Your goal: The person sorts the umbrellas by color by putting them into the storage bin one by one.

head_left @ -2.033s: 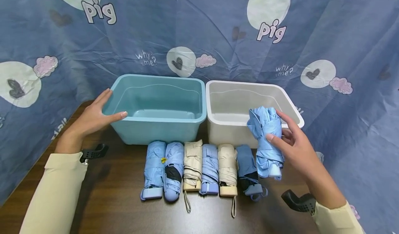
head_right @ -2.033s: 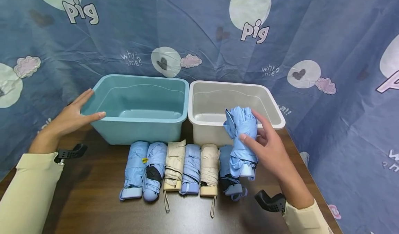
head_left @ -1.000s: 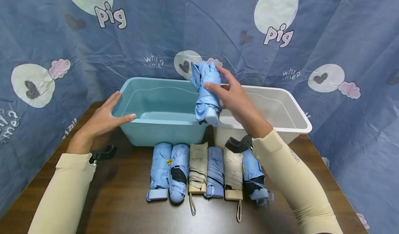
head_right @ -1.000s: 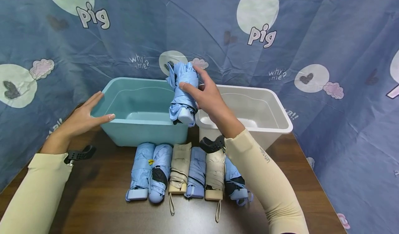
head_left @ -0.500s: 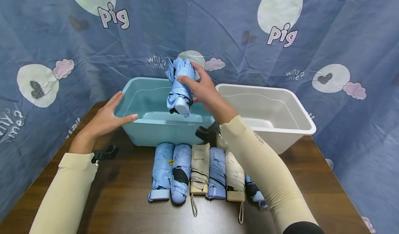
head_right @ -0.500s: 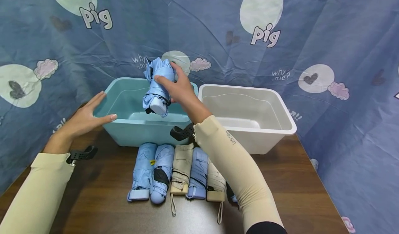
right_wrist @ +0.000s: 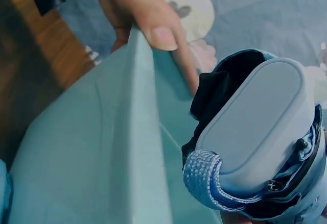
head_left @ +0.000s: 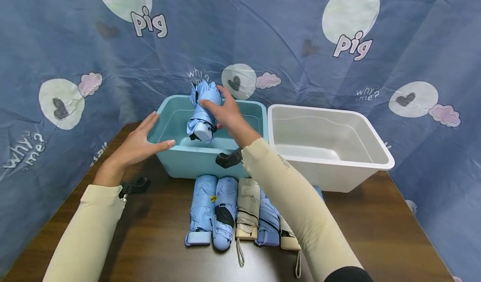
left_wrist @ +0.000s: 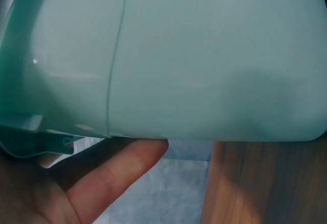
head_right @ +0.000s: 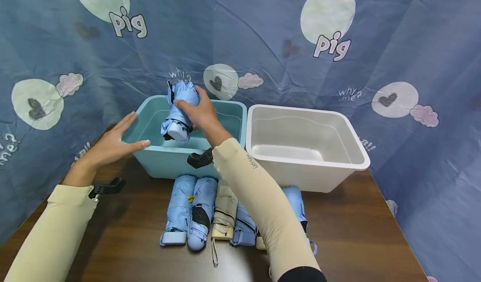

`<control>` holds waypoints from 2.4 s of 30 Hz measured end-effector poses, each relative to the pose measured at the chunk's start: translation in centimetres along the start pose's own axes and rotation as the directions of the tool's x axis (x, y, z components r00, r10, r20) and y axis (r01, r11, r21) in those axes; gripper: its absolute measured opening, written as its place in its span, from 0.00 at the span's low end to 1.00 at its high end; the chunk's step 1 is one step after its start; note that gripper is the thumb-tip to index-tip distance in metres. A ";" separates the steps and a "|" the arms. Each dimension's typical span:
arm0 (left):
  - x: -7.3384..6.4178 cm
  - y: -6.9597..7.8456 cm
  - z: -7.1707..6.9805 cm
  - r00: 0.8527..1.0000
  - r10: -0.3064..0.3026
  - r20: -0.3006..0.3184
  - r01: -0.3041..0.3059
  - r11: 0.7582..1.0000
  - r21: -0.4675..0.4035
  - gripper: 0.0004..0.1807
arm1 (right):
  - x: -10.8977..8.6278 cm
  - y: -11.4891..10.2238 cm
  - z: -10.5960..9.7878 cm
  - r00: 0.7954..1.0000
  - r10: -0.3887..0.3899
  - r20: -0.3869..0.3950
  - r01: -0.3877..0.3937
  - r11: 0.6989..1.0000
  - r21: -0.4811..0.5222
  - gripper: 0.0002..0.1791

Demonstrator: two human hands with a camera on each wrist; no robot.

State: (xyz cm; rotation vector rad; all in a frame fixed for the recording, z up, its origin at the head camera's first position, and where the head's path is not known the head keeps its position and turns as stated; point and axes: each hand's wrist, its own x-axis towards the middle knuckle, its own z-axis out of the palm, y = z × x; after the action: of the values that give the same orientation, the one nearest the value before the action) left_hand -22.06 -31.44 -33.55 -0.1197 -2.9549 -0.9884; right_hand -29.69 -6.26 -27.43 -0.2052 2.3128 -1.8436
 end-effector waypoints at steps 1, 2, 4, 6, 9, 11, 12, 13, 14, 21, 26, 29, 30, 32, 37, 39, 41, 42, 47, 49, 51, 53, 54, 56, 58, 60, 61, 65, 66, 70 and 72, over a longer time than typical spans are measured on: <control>0.0 0.1 0.1 1.000 0.000 0.004 0.000 1.000 0.001 0.59 | 0.2 0.2 0.3 1.000 0.011 -0.008 -0.011 1.000 -0.002 0.41; 0.1 0.1 0.2 1.000 0.000 0.005 0.000 1.000 0.003 0.59 | 0.3 0.3 0.6 1.000 0.021 -0.014 -0.021 1.000 -0.006 0.41; 0.1 0.2 0.2 1.000 -0.005 0.005 0.005 1.000 0.007 0.59 | 0.7 0.6 1.2 0.999 0.030 -0.024 -0.030 1.000 -0.009 0.41; 0.0 0.3 0.2 1.000 -0.010 0.004 0.010 1.000 0.012 0.60 | 1.1 0.7 1.9 0.999 0.034 -0.028 -0.034 0.999 -0.014 0.41; -0.1 0.5 0.1 1.000 -0.017 0.004 0.017 1.000 0.014 0.59 | 1.6 1.0 2.8 0.998 0.046 -0.030 -0.047 0.999 -0.022 0.41; -0.2 0.5 0.0 1.000 -0.018 0.005 0.018 1.000 0.015 0.59 | 1.8 1.1 3.3 0.998 0.059 -0.029 -0.060 0.998 -0.028 0.41; -0.2 0.5 -0.1 1.000 -0.017 0.005 0.017 1.000 0.016 0.59 | 1.9 1.2 3.5 0.998 0.064 -0.029 -0.065 0.997 -0.035 0.41; -0.2 0.5 -0.1 1.000 -0.017 0.004 0.017 1.000 0.014 0.59 | 2.0 1.2 3.7 0.997 0.068 -0.026 -0.069 0.997 -0.041 0.41; -0.2 0.6 -0.1 1.000 -0.017 0.003 0.017 1.000 0.013 0.59 | 2.0 1.3 3.9 0.997 0.071 -0.027 -0.072 0.996 -0.048 0.41; -0.4 0.7 0.0 1.000 -0.020 -0.002 0.020 1.000 0.013 0.59 | 2.1 1.9 5.0 0.997 0.080 0.000 -0.080 0.992 -0.098 0.40; -0.5 0.7 -0.1 1.000 -0.017 0.000 0.017 1.000 0.000 0.59 | 2.1 2.5 5.2 0.998 0.064 0.001 -0.063 0.975 -0.215 0.40; -0.5 0.7 -0.2 1.000 -0.010 0.000 0.010 1.000 -0.004 0.59 | 2.1 2.6 5.3 0.997 0.071 -0.017 -0.073 0.954 -0.290 0.40; -0.5 0.6 -0.3 1.000 -0.008 -0.001 0.008 1.000 -0.004 0.59 | 2.1 2.6 5.3 0.996 0.083 -0.023 -0.086 0.950 -0.301 0.40; -0.5 0.5 -0.3 1.000 -0.005 -0.006 0.005 1.000 -0.003 0.59 | 2.0 2.7 5.3 0.993 0.116 -0.026 -0.118 0.943 -0.312 0.40; -0.6 0.5 -0.3 1.000 -0.007 -0.005 0.007 1.000 -0.002 0.59 | 2.0 2.9 5.2 0.991 0.130 -0.008 -0.123 0.912 -0.391 0.41; -0.6 0.5 -0.2 1.000 -0.012 -0.003 0.012 1.000 -0.001 0.59 | 1.9 3.0 5.2 0.993 0.117 0.006 -0.103 0.894 -0.435 0.41; -0.7 0.6 -0.2 1.000 -0.014 -0.005 0.014 1.000 0.000 0.59 | 1.8 3.0 5.2 0.994 0.110 0.016 -0.090 0.878 -0.470 0.40; -0.7 0.6 -0.2 1.000 -0.016 -0.005 0.016 1.000 0.000 0.59 | 1.7 3.1 5.2 0.994 0.112 0.019 -0.089 0.874 -0.478 0.40; -0.6 0.5 -0.2 1.000 -0.010 -0.002 0.010 1.000 -0.005 0.58 | 1.9 3.0 5.1 0.978 0.201 0.062 -0.161 0.906 -0.392 0.36; -0.6 0.5 -0.2 1.000 -0.006 0.000 0.006 1.000 -0.008 0.58 | 2.0 3.0 5.1 0.964 0.245 0.105 -0.192 0.910 -0.368 0.34; -0.5 0.5 -0.2 1.000 -0.004 0.001 0.004 1.000 -0.010 0.58 | 2.0 3.0 5.1 0.948 0.276 0.156 -0.199 0.901 -0.387 0.34; -0.5 0.4 -0.1 1.000 0.000 -0.002 0.000 1.000 -0.007 0.58 | 1.9 3.0 5.1 0.937 0.286 0.200 -0.182 0.889 -0.421 0.35; -0.4 0.3 -0.1 1.000 0.001 -0.003 -0.001 1.000 -0.007 0.58 | 1.9 3.0 5.1 0.933 0.289 0.215 -0.174 0.884 -0.434 0.36; -0.5 0.3 -0.1 1.000 0.002 -0.004 -0.002 1.000 -0.007 0.58 | 1.8 3.0 5.1 0.929 0.291 0.230 -0.163 0.877 -0.452 0.37; -0.5 0.3 -0.1 1.000 0.000 -0.005 0.000 1.000 -0.006 0.58 | 1.8 2.9 5.1 0.929 0.290 0.232 -0.159 0.875 -0.458 0.37; -0.4 0.4 -0.1 1.000 -0.001 -0.004 0.001 1.000 -0.009 0.58 | 1.9 3.0 5.1 0.929 0.291 0.230 -0.162 0.875 -0.456 0.37; -0.5 0.4 -0.1 1.000 -0.001 -0.004 0.001 1.000 -0.009 0.58 | 1.9 3.0 5.1 0.928 0.294 0.228 -0.166 0.876 -0.453 0.37; -0.5 0.5 0.0 1.000 -0.002 -0.004 0.002 1.000 -0.010 0.58 | 1.9 3.1 5.0 0.926 0.303 0.223 -0.180 0.878 -0.443 0.38; -0.5 0.5 0.0 1.000 -0.002 -0.004 0.002 1.000 -0.010 0.58 | 1.9 3.1 5.0 0.926 0.306 0.221 -0.185 0.878 -0.441 0.38; -0.6 0.5 0.0 1.000 -0.002 -0.003 0.002 1.000 -0.015 0.58 | 1.5 3.0 4.8 0.930 0.306 0.206 -0.190 0.876 -0.444 0.39; -0.6 0.6 0.0 1.000 -0.001 -0.004 0.001 1.000 -0.017 0.58 | 1.3 2.9 4.8 0.935 0.293 0.199 -0.184 0.882 -0.434 0.39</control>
State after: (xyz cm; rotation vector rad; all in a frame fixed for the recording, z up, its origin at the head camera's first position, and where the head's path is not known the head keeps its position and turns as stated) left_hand -21.45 -31.02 -33.23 -0.1158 -2.9438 -1.0125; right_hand -29.88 -10.41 -31.36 -0.1878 2.3795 -1.1257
